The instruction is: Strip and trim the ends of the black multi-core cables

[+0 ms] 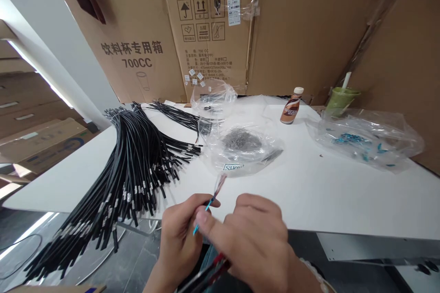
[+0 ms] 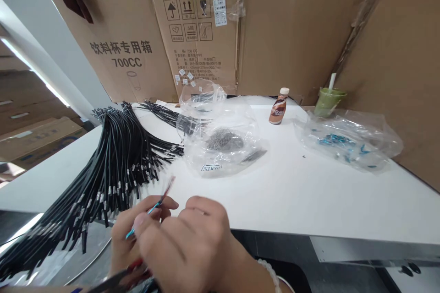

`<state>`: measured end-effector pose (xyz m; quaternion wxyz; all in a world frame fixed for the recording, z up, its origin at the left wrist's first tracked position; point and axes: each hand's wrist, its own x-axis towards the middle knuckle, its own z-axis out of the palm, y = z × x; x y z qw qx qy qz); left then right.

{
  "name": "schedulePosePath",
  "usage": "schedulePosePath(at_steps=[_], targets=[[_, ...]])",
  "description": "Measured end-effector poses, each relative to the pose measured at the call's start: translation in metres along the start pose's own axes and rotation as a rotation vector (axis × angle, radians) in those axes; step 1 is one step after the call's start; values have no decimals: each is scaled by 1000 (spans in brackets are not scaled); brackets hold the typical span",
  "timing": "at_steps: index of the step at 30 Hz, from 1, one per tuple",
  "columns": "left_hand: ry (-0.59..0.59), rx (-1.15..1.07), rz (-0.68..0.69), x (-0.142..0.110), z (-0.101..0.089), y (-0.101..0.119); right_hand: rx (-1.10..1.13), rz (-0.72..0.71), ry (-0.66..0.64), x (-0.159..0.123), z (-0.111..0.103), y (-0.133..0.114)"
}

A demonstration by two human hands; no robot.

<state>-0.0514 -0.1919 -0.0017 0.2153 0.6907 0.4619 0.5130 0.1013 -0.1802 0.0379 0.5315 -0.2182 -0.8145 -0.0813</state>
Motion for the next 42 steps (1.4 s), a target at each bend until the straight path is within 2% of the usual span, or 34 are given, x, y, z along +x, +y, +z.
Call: schedulePosePath(at_steps=[3, 6, 10, 13, 17, 22, 25, 28, 30, 32, 34, 38, 40, 42], targets=[[-107, 34, 24, 3, -5, 4, 218, 282, -102, 13, -14, 14], [-121, 18, -1, 5, -10, 13, 503, 602, -234, 29, -25, 29], [-152, -78, -98, 5, -16, 23, 782, 851, -381, 42, -27, 43], [-184, -192, -214, 2, -17, 25, 970, 935, -449, 43, -24, 50], [-286, -436, -375, -2, -18, 23, 1131, 961, -501, 41, -18, 55], [-417, -679, -528, -5, -17, 22, 1418, 1071, -510, 38, -10, 53], [-436, -895, -537, -6, -12, 17, 1589, 1204, -468, 36, -3, 46], [-356, -1083, -466, -7, -3, 12, 1531, 1245, -262, 33, 3, 36], [-264, -1056, -406, -7, 1, 10, 1387, 1206, -109, 33, 6, 29], [-83, -930, -321, -8, 4, 11, 1243, 1169, -24, 33, 8, 20], [168, -760, -230, -8, 7, 15, 1145, 1168, 11, 35, 10, 11], [580, -440, -73, -11, 13, 20, 1092, 1187, 109, 41, 19, -10], [707, -273, -4, -14, 14, 19, 1117, 1178, 155, 44, 27, -20], [775, -115, 37, -15, 14, 20, 1158, 1185, 162, 46, 34, -29]])
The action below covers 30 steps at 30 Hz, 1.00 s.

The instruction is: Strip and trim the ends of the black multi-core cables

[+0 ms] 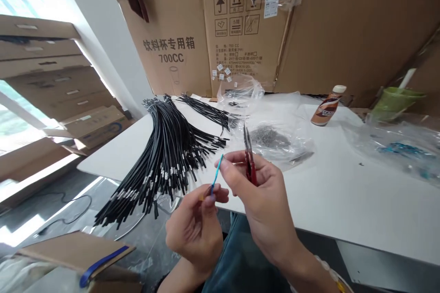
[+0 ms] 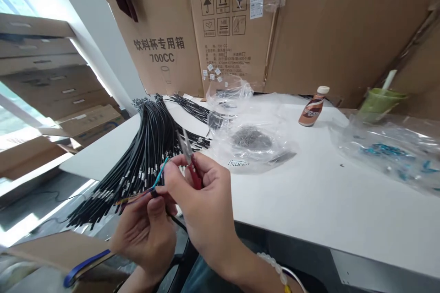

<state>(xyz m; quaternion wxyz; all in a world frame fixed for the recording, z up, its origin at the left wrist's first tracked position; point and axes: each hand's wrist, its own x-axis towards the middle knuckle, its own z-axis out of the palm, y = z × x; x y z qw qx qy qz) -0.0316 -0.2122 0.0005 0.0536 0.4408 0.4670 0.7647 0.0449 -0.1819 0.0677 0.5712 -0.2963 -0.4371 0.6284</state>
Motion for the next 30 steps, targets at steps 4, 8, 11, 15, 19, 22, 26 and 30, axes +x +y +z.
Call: schedulePosePath(at_steps=[4, 8, 11, 15, 19, 22, 26, 30], targets=[[-45, 39, -131, 6, -3, 10, -9, 4, -9, -5, 10, 6], [-236, -296, -539, 18, -7, 21, -115, -82, -8, -1, 10, 7], [-454, -563, -770, 26, -13, 24, -181, -166, 32, 4, 8, 6], [-542, -660, -919, 31, -20, 29, -260, -230, 31, 10, 3, 3], [-560, -632, -988, 34, -22, 34, -371, -293, -104, 14, -6, -2], [-588, -582, -996, 37, -22, 33, -478, -348, -186, 17, -14, -10], [-651, -459, -924, 38, -22, 26, -616, -413, -226, 18, -19, -21], [-697, -339, -836, 37, -22, 20, -732, -453, -237, 15, -18, -28]])
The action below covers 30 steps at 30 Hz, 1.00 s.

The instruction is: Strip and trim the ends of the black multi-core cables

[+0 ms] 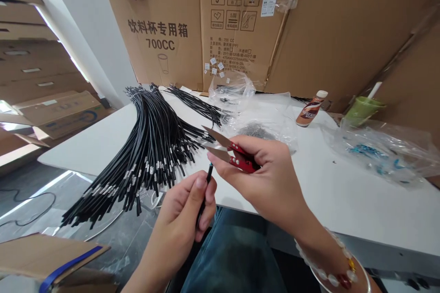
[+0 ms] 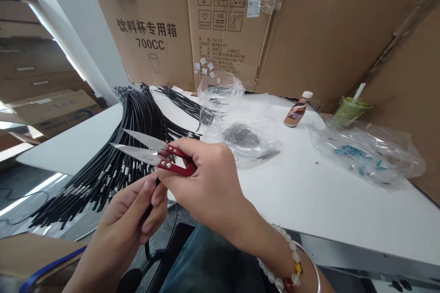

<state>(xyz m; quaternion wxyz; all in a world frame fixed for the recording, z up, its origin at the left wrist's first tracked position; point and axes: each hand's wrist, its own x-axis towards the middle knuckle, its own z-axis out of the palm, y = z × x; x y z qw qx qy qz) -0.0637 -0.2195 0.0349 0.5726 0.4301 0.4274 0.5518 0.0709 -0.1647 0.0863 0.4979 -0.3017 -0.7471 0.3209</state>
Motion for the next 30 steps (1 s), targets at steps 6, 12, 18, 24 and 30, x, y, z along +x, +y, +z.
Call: schedulePosePath(at_steps=[6, 12, 18, 24, 30], targets=[[-201, -167, -90, 0, -2, 5, 52, 132, -265, 10, -19, -9], [-462, -285, -135, 0, -13, 6, 227, 416, -688, 37, -44, -16], [-384, -120, 205, 1, -17, -3, 454, 500, -746, 43, -36, 10], [77, 558, 657, -2, -12, -5, 519, 627, -694, 29, -28, 21], [329, 1143, 1174, 4, -16, 0, 556, 620, -727, 26, -30, 14]])
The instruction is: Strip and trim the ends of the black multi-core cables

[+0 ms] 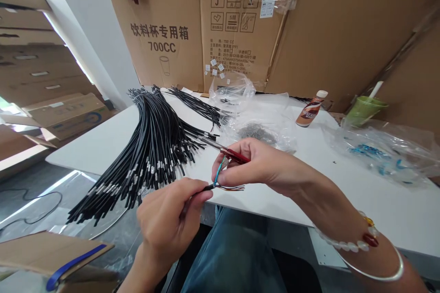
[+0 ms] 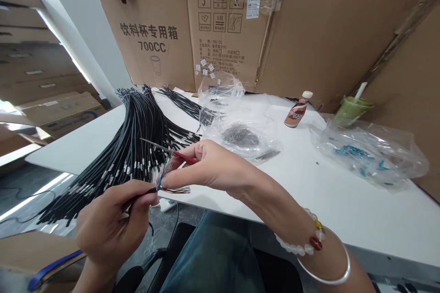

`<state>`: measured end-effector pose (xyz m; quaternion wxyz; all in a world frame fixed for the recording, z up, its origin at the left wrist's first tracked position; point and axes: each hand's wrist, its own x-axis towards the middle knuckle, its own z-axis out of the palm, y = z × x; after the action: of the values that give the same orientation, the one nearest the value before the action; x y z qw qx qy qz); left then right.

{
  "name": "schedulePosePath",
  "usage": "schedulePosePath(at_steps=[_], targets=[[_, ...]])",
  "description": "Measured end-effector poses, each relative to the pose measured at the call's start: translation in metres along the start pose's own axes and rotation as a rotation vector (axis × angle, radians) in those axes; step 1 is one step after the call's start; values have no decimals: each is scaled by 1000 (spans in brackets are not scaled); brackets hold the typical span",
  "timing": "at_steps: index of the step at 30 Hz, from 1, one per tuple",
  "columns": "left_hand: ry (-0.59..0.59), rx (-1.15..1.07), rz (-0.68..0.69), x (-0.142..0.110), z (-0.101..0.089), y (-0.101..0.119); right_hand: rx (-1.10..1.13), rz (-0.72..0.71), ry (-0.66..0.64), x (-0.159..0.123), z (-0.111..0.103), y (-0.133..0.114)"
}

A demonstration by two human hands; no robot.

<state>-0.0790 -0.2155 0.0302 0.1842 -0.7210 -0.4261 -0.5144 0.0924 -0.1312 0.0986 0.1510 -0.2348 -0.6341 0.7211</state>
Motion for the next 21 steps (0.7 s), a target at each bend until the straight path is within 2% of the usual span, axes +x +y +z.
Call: schedulePosePath(at_steps=[3, 6, 9, 13, 15, 18, 21], targets=[[-12, 11, 82, 3, 0, -1, -41, 17, 13, -1, 0, -2], [-28, -51, -3, 2, 1, 1, -9, 15, 23, -1, 2, -2], [-54, -333, -275, -1, 3, 2, 20, -26, 40, -2, 5, 3], [-158, -982, -746, -2, 7, 3, -24, -147, 118, -1, 14, 9], [-161, -1227, -930, 1, 10, 4, -51, -228, 187, 0, 20, 8], [-127, -1410, -1101, 7, 11, 8, -104, -264, 262, -1, 26, 3], [-100, -1401, -1161, 11, 11, 9, -202, -314, 415, -10, 27, 2]])
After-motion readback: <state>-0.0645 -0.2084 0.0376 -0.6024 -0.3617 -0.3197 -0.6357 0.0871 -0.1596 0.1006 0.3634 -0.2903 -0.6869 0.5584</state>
